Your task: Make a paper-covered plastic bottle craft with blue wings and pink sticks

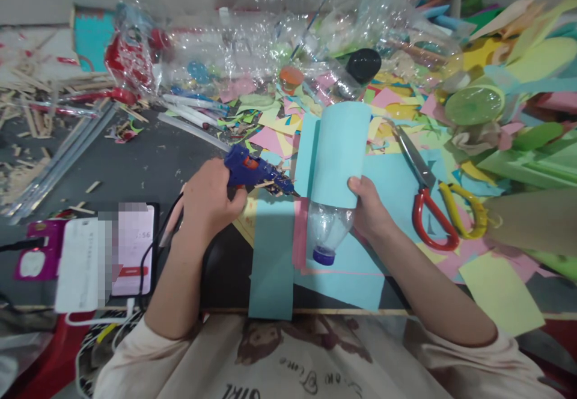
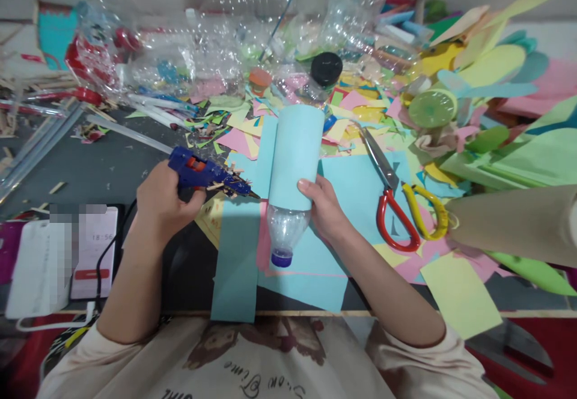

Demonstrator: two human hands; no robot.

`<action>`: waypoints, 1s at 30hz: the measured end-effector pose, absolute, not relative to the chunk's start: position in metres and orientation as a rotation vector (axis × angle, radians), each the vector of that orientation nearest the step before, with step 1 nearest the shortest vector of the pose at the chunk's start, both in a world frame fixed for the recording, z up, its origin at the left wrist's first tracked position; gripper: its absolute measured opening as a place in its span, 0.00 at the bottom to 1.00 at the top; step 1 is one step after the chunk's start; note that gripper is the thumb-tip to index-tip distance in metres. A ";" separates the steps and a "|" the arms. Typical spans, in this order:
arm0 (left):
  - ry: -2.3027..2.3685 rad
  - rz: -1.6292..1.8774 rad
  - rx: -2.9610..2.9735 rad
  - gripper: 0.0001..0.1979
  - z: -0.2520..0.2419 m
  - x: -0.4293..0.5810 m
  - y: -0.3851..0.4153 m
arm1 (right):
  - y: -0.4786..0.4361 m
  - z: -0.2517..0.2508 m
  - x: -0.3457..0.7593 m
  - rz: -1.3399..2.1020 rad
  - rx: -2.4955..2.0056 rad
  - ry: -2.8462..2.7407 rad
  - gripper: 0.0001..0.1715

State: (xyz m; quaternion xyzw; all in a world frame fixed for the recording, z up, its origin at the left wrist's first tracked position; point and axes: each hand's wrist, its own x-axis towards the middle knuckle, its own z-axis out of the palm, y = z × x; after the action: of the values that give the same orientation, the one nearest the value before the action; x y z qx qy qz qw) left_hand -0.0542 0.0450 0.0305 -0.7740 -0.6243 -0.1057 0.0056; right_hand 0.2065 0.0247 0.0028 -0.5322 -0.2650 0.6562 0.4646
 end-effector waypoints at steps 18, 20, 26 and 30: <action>-2.177 -0.299 -2.347 0.10 0.031 -0.056 0.047 | 0.024 0.007 0.209 1.721 -1.289 -0.724 0.32; -2.193 -0.323 -2.337 0.11 0.030 -0.057 0.047 | 0.024 0.008 0.209 1.737 -1.287 -0.750 0.32; -2.236 -0.473 -2.293 0.12 0.024 -0.062 0.049 | 0.025 0.009 0.210 1.770 -1.277 -0.862 0.32; -2.260 -0.549 -2.229 0.14 0.020 -0.063 0.050 | 0.025 0.010 0.212 1.820 -1.233 -0.890 0.29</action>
State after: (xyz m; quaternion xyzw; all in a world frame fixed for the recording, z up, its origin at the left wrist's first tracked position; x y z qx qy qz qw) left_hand -0.0632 0.0496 0.0197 -0.6914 -0.7010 -0.1703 -0.0396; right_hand 0.2119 0.0252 0.0098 -0.4818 -0.3479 0.7112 0.3755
